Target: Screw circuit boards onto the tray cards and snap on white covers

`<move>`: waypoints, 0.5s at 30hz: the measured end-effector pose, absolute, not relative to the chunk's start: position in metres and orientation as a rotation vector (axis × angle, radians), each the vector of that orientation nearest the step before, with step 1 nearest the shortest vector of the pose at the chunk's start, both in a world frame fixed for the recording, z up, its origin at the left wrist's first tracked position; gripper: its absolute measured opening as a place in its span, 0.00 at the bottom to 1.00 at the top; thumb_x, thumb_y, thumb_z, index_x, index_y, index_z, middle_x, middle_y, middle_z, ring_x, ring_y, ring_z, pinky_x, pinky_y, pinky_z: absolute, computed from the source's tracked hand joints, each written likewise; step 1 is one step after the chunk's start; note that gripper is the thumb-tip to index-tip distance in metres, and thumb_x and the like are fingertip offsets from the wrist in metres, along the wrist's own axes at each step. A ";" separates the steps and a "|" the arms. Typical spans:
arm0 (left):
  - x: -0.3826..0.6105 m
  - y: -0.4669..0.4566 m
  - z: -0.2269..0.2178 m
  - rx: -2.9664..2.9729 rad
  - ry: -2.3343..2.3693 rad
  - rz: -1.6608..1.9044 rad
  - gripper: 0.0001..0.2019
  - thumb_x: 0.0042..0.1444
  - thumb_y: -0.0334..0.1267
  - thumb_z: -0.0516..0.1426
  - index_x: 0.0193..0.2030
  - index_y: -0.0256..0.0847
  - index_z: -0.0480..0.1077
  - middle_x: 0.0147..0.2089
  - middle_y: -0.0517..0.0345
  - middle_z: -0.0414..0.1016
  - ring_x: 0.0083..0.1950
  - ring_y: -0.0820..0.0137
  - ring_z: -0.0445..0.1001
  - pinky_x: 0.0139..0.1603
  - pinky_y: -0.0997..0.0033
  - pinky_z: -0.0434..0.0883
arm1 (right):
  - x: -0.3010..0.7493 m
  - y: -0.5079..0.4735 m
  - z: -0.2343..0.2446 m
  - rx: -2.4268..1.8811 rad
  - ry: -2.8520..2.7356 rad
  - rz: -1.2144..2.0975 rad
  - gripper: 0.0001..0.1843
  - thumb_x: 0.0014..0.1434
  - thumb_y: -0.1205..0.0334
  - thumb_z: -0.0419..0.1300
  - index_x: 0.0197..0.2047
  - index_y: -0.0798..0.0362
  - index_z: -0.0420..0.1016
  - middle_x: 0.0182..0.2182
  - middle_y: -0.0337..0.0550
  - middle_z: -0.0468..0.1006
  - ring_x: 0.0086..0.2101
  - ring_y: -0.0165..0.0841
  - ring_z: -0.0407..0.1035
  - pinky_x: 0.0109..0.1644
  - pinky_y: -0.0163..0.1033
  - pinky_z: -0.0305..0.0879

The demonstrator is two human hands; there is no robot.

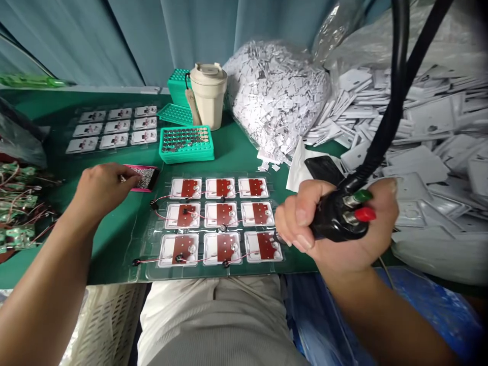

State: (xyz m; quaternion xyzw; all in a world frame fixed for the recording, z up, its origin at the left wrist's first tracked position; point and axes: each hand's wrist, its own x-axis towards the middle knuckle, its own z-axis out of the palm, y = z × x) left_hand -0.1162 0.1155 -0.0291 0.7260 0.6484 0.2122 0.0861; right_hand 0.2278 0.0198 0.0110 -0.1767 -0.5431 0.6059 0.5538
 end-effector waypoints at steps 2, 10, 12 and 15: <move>-0.114 0.113 -0.031 2.165 2.013 0.589 0.06 0.58 0.39 0.59 0.35 0.39 0.73 0.24 0.69 0.60 0.28 0.79 0.56 0.35 0.78 0.50 | 0.229 0.019 0.009 -0.458 -1.281 1.463 0.35 0.64 0.36 0.42 0.31 0.55 0.77 0.12 0.37 0.63 0.13 0.27 0.56 0.16 0.33 0.54; -0.023 0.040 -0.030 2.235 1.258 0.760 0.05 0.62 0.37 0.57 0.39 0.41 0.74 0.35 0.62 0.76 0.34 0.72 0.72 0.35 0.72 0.67 | 0.233 0.025 0.001 -0.454 -1.323 1.631 0.31 0.61 0.36 0.48 0.28 0.55 0.73 0.14 0.38 0.66 0.14 0.27 0.60 0.17 0.32 0.56; 0.013 0.018 -0.032 2.369 0.954 0.724 0.07 0.65 0.34 0.54 0.38 0.38 0.73 0.33 0.58 0.75 0.34 0.70 0.70 0.36 0.69 0.67 | 0.234 0.024 0.009 -0.464 -1.300 1.642 0.31 0.62 0.36 0.49 0.29 0.56 0.75 0.14 0.39 0.67 0.15 0.27 0.60 0.18 0.32 0.57; 0.049 0.004 -0.037 2.623 0.850 0.729 0.12 0.66 0.32 0.52 0.31 0.36 0.71 0.27 0.55 0.71 0.33 0.65 0.67 0.35 0.64 0.65 | 0.238 0.016 0.025 -0.491 -1.267 1.676 0.32 0.65 0.38 0.45 0.33 0.55 0.78 0.15 0.40 0.68 0.18 0.29 0.62 0.22 0.34 0.60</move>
